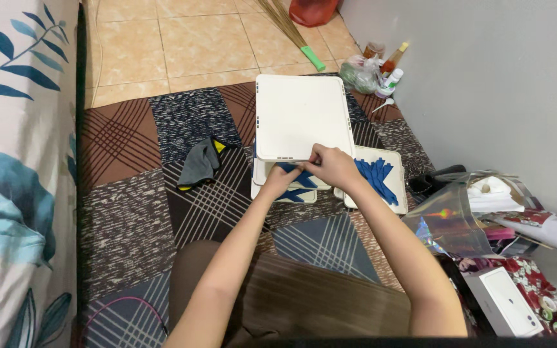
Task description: The person sits on the floor and uses blue tape to secure the edges of stacked white trays. They repeatedly apply tape in cross patterns on the top and sides of the trays, adjusting the stack and repositioning the tape as needed.
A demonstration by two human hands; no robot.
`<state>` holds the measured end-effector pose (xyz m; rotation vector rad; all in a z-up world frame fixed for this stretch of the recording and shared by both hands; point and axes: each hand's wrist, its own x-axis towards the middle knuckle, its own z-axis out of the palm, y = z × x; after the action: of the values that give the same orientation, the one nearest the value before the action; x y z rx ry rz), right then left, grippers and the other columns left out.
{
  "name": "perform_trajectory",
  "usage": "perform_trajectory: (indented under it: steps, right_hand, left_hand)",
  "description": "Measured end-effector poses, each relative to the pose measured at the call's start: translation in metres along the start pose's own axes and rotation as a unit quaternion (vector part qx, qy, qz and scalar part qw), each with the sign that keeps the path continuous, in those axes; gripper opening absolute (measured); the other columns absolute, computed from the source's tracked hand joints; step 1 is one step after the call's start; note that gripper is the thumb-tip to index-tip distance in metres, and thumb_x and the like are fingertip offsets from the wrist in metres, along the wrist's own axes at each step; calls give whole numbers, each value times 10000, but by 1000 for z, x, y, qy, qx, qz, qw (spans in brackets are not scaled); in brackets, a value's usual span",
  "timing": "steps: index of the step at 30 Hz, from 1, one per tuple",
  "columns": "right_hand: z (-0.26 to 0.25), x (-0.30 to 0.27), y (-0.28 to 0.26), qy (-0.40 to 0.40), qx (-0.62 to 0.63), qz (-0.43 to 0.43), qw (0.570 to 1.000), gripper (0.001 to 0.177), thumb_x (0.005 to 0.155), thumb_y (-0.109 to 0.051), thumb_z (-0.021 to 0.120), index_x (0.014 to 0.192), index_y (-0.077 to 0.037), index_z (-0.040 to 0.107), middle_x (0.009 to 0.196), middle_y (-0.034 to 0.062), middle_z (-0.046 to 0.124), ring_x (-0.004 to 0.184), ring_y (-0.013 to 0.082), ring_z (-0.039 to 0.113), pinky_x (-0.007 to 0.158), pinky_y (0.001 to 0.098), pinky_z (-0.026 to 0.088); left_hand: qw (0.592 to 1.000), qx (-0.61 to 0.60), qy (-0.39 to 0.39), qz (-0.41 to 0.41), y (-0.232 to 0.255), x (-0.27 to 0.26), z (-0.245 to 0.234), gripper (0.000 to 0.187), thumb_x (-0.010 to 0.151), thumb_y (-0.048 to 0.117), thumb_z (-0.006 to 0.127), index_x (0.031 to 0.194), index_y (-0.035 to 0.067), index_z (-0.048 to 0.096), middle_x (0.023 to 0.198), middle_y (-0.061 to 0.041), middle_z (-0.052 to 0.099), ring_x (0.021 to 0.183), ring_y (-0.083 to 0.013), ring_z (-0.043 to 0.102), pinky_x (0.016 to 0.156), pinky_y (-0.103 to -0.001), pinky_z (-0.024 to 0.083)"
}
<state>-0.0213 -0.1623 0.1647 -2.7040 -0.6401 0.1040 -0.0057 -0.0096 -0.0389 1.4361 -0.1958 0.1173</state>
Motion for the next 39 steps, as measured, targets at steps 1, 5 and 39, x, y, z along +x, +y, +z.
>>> perform_trajectory:
  steps: [1, 5, 39]
  right_hand:
    - [1, -2, 2, 10, 5, -4, 1000, 384, 836, -459, 774, 841, -85, 689, 734, 103, 730, 695, 295, 733, 619, 413, 565]
    - [2, 1, -2, 46, -12, -57, 997, 355, 824, -429, 781, 836, -85, 696, 739, 98, 739, 695, 303, 722, 614, 425, 552]
    - [-41, -19, 7, 10, -134, -40, 990, 347, 932, -415, 696, 966, -76, 626, 781, 128, 739, 751, 335, 738, 660, 465, 563]
  left_hand:
    - [1000, 7, 1, -9, 1, 0, 1, 244, 956, 197, 718, 1100, 0, 706, 999, -18, 733, 926, -96, 650, 800, -287, 534]
    - [999, 36, 5, -38, 1, -3, -2, 233, 966, 212, 706, 1084, 10, 705, 963, -14, 728, 894, -100, 655, 774, -299, 532]
    - [977, 192, -69, -56, 37, -50, -30, 1043, 678, 447, 918, 1437, -14, 370, 1454, -210, 458, 1362, -343, 489, 1082, -444, 515]
